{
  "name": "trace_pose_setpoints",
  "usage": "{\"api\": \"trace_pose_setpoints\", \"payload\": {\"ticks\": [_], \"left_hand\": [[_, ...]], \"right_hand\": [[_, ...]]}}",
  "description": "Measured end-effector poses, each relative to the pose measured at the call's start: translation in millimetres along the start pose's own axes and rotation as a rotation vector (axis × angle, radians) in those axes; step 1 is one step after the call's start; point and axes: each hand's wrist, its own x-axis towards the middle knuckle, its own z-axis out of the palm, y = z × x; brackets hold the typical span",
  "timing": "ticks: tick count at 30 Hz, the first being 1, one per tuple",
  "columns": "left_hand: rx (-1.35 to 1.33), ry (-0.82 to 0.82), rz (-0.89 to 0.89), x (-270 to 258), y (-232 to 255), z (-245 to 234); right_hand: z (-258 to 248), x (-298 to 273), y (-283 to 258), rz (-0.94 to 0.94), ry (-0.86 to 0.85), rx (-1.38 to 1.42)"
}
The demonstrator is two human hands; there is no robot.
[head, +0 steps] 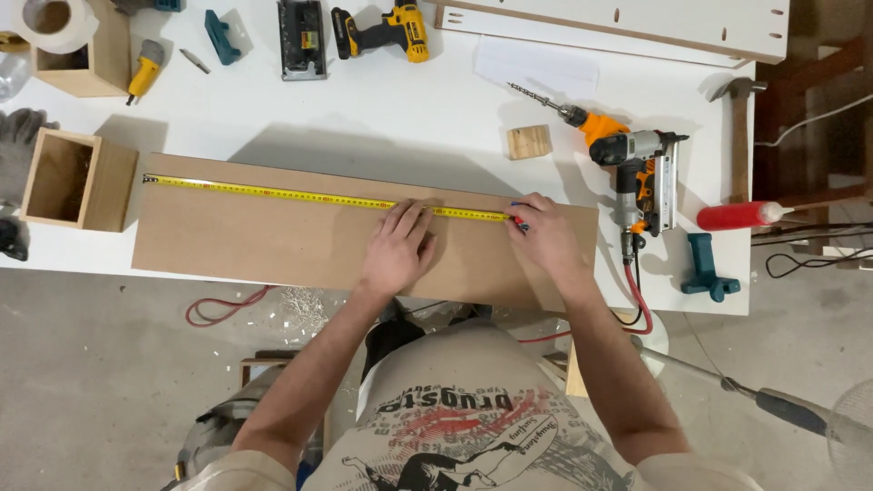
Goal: The person measures a rectangular piece of wood with a tape measure and marks it with a pen. They then use a nail gun to drive nails into the marked spots on the wood.
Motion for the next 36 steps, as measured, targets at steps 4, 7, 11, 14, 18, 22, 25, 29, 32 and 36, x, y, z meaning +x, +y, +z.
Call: {"api": "trace_pose_setpoints", "payload": {"ticks": [4, 7, 11, 14, 18, 22, 25, 29, 32, 36], "left_hand": [[0.012, 0.005, 0.002, -3.8, -0.3, 2.5], [0.011, 0.015, 0.011, -6.7, -1.1, 7.1], [0.033, 0.023, 0.011, -10.3, -0.3, 5.1], [0.023, 0.020, 0.011, -9.9, 1.2, 4.8], [0.016, 0.030, 0.021, -10.4, 0.6, 8.2], [0.024, 0.037, 0.014, -10.7, 6.0, 1.4], [0.030, 0.006, 0.000, -10.5, 6.6, -1.1], [0.026, -0.020, -0.006, -10.0, 6.7, 0.2], [0.030, -0.029, -0.004, -11.1, 7.3, 0.6], [0.040, -0.011, 0.002, -10.3, 7.3, 1.0]], "right_hand": [[4.2, -3.5, 4.0, -0.007, 0.004, -0.017], [-2.1, -5.9, -3.2, 0.009, 0.010, -0.009], [-0.6, -7.8, -5.9, 0.038, -0.008, 0.016], [7.6, -10.5, 1.4, 0.046, 0.003, 0.003], [12.6, -11.1, 6.3, 0.048, 0.023, 0.036], [14.0, -15.9, 9.4, 0.048, 0.028, -0.025], [16.5, -15.4, 10.0, 0.054, 0.009, -0.007], [18.7, -11.9, 12.6, 0.060, 0.015, 0.012], [17.8, -11.8, 12.7, 0.062, 0.008, 0.021], [12.2, -8.3, 5.1, 0.067, 0.006, 0.033]]}}
